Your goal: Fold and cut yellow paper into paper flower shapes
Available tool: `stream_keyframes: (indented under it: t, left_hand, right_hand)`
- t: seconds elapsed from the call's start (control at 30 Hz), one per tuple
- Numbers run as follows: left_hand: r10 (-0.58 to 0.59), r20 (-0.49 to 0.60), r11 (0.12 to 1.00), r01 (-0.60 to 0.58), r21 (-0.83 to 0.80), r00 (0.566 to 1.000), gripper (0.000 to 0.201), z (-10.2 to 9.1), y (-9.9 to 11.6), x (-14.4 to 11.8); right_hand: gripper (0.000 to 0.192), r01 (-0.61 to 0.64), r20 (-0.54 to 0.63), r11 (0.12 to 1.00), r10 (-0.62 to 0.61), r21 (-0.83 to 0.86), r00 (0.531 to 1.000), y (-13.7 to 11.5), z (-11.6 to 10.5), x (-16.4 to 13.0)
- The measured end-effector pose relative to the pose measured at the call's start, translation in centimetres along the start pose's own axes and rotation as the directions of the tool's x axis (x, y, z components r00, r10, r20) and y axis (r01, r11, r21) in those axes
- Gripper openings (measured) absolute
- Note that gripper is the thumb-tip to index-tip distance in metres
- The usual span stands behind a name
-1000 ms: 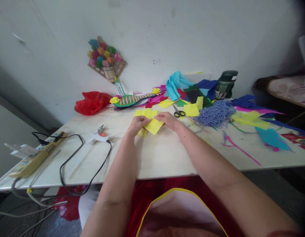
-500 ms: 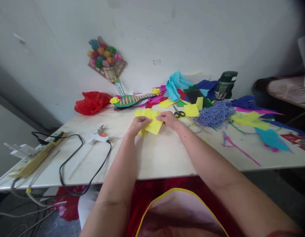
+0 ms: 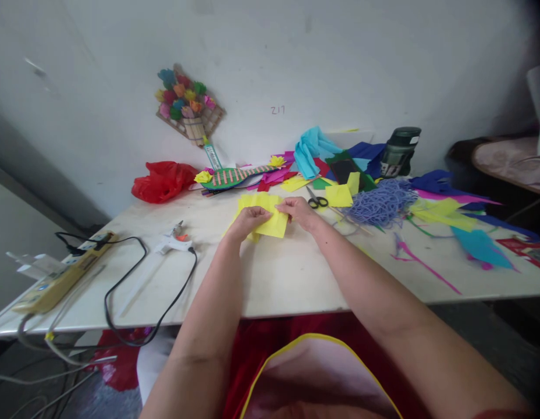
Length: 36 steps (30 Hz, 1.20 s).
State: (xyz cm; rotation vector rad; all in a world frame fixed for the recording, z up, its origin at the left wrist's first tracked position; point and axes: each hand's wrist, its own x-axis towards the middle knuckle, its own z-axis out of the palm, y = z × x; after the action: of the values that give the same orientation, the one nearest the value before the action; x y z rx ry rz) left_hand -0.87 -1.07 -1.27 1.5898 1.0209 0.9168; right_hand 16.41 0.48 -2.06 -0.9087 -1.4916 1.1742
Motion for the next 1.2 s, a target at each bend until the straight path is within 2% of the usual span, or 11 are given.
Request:
stream_keyframes:
  t: [0.07,0.13,0.23,0.3,0.4,0.47,0.57,0.7,0.9,1.07,1.2]
  left_hand:
    - [-0.007,0.047,1.0,0.008,-0.01,0.999,0.036,0.1,0.0,0.0]
    - [0.019,0.036,1.0,-0.019,-0.006,0.999,0.035,0.0,-0.2,0.0]
    - [0.089,-0.094,0.994,-0.094,-0.051,0.992,0.033,0.0,-0.6,0.5]
    - [0.124,-0.216,0.982,-0.151,-0.115,0.968,0.032,0.1,-0.8,0.9]
    - [0.132,-0.34,0.949,-0.218,-0.226,0.931,0.031,0.4,-1.0,1.4]
    - [0.12,-0.373,0.928,-0.238,-0.288,0.92,0.031,0.7,-1.0,1.5]
    - [0.104,-0.393,0.91,-0.247,-0.334,0.914,0.03,1.0,-0.9,1.6]
    - [0.109,-0.389,0.908,-0.251,-0.336,0.915,0.028,1.3,-1.0,1.6]
    - [0.091,-0.327,0.921,-0.205,-0.333,0.941,0.027,1.1,-1.2,1.7]
    - [0.065,-0.204,0.896,-0.148,-0.418,0.977,0.027,0.7,-1.0,1.3]
    - [0.08,-0.103,0.905,-0.116,-0.408,0.991,0.026,0.4,-0.8,0.8]
  right_hand:
    - [0.031,-0.003,-0.004,1.0,0.003,0.023,1.0,-0.1,0.0,-0.1]
    - [0.032,-0.02,-0.018,0.996,0.022,0.084,1.0,-0.2,0.0,-0.1]
    - [0.039,-0.09,-0.013,0.975,0.095,0.201,0.995,-0.3,0.0,0.0]
    - [0.042,-0.144,0.039,0.959,0.139,0.243,0.99,-0.3,-0.1,0.0]
    - [0.037,-0.177,0.14,0.954,0.147,0.241,0.979,-0.3,0.1,-0.1]
    - [0.03,-0.169,0.157,0.961,0.136,0.22,0.978,-0.3,0.4,-0.2]
    - [0.025,-0.146,0.087,0.97,0.131,0.194,0.988,-0.1,0.7,-0.2]
    - [0.021,-0.123,0.002,0.968,0.126,0.22,0.992,0.0,1.0,0.0]
    - [0.025,-0.075,-0.059,0.967,0.092,0.242,0.994,0.1,1.0,0.2]
    - [0.026,-0.066,-0.051,0.96,0.083,0.273,0.995,0.0,0.6,0.2]
    - [0.027,-0.079,-0.038,0.96,0.093,0.269,0.995,-0.1,0.5,0.2]
